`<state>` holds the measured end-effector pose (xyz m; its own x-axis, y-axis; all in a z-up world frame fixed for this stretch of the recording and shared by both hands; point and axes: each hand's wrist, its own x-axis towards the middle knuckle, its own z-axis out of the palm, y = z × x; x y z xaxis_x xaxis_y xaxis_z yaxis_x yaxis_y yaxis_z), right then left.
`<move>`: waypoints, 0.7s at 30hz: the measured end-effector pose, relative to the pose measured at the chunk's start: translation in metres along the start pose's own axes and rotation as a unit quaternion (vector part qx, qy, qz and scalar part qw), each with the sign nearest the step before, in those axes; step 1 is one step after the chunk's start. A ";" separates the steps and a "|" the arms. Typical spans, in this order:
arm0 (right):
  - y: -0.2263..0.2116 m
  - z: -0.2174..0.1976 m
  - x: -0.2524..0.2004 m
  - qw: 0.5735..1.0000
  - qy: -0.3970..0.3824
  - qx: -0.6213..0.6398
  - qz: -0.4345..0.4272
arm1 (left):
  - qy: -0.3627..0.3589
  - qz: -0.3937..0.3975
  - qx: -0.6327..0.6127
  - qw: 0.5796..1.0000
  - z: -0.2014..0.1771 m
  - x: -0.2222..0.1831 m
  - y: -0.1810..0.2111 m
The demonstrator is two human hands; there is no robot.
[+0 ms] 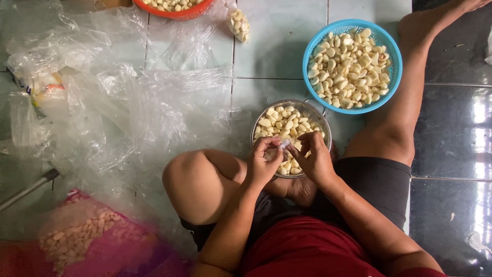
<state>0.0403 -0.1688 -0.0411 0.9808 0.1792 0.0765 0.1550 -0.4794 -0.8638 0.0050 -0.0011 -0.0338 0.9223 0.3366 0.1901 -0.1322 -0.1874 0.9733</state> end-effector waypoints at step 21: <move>0.271 -0.264 0.018 0.852 0.307 -0.423 -0.017 | -0.025 -0.005 0.019 0.999 -0.012 0.000 0.004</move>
<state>0.1313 -0.5218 -0.1425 0.8109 -0.1537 0.5646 -0.0411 -0.9775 -0.2071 -0.0001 0.0097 -0.0287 0.9408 0.2919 0.1724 -0.1095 -0.2195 0.9694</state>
